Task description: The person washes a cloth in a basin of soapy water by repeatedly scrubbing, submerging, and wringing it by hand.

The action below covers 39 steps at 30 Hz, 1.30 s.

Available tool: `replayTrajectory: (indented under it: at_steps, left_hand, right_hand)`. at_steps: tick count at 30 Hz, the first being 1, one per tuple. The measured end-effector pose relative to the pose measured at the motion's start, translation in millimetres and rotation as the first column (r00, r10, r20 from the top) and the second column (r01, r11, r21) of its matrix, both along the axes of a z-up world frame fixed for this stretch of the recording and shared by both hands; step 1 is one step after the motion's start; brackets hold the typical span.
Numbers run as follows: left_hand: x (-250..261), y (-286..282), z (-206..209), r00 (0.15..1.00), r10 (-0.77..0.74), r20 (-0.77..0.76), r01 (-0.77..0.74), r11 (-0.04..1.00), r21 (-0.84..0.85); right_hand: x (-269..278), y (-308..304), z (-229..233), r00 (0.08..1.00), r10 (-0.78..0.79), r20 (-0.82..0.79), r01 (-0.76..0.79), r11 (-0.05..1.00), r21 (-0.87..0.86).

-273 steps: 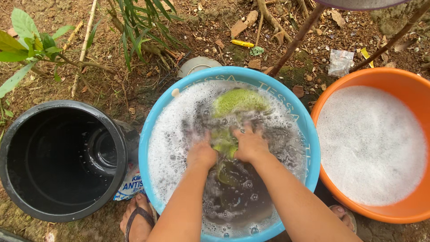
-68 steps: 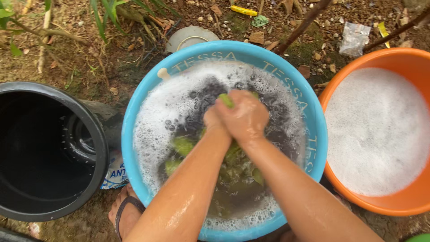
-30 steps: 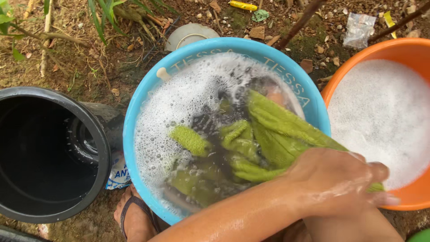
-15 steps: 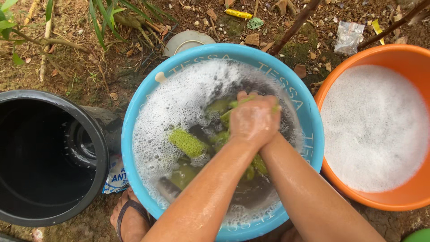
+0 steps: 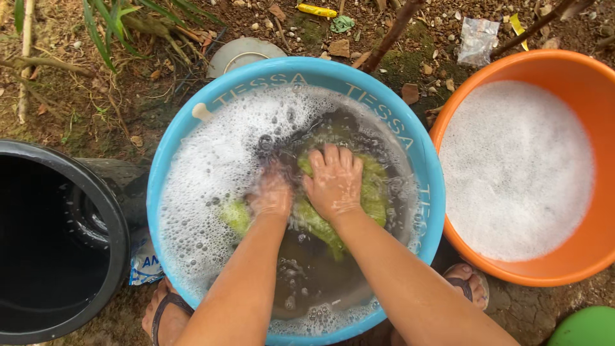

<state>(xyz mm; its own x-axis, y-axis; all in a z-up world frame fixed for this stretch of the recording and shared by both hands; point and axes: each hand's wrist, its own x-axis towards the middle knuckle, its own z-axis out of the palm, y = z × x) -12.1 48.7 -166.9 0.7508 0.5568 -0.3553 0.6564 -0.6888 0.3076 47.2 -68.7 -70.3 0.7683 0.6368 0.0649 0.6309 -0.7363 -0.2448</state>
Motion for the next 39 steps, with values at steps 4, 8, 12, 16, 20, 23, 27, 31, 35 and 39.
replayTrajectory:
  at_steps: [4, 8, 12, 16, 20, 23, 27, 31, 35, 39]
  left_hand:
    - [10.3, -0.7, -9.6, 0.946, -0.093, -0.312, 0.070, 0.994, -0.083]
    - [12.4, -4.0, 2.8, 0.845, -0.221, -0.486, 0.146, 0.971, -0.187]
    - [32.3, -3.9, 29.6, 0.890, -0.257, -0.376, 0.195, 0.961, -0.195]
    - [53.7, -7.7, 39.4, 0.927, -0.276, -0.253, 0.243, 0.957, -0.156]
    - [60.6, -19.5, 24.4, 0.907, -0.320, -0.272, 0.300, 0.947, -0.114]
    - [59.6, -20.2, 6.5, 0.881, -0.337, -0.332, 0.329, 0.941, -0.080]
    - [46.8, -17.9, -9.9, 0.835, -0.348, -0.427, 0.346, 0.934, -0.087]
    - [45.1, -8.6, -12.0, 0.796, -0.360, -0.487, 0.360, 0.928, -0.096]
    - [43.5, -3.2, -7.4, 0.760, -0.374, -0.531, 0.376, 0.920, -0.111]
    - [42.2, -0.1, 3.8, 0.737, -0.392, -0.550, 0.392, 0.911, -0.125]
  right_hand:
    - [8.4, -11.8, -35.3, 0.965, -0.156, -0.210, 0.099, 0.961, -0.259]
    - [21.4, -23.5, -66.2, 0.866, -0.292, -0.406, 0.149, 0.926, -0.347]
    - [41.3, -7.1, -41.0, 0.819, -0.218, -0.530, 0.123, 0.970, -0.209]
    - [31.2, 23.4, 38.8, 0.573, -0.062, -0.817, 0.389, 0.899, 0.204]
    - [3.2, 42.5, 123.5, 0.587, 0.069, -0.807, 0.219, 0.946, 0.240]
    - [-14.8, 45.4, 167.3, 0.396, 0.288, -0.872, 0.223, 0.891, 0.396]
    - [-32.6, 44.0, 184.9, 0.367, 0.252, -0.896, 0.044, 0.957, 0.287]
    - [-51.0, 50.6, 156.4, 0.675, 0.450, -0.584, -0.236, 0.882, 0.407]
    - [-48.6, 55.4, 100.0, 0.783, 0.406, -0.471, -0.182, 0.874, 0.451]
    - [-23.1, 47.7, 42.5, 0.871, 0.190, -0.453, 0.013, 0.913, 0.408]
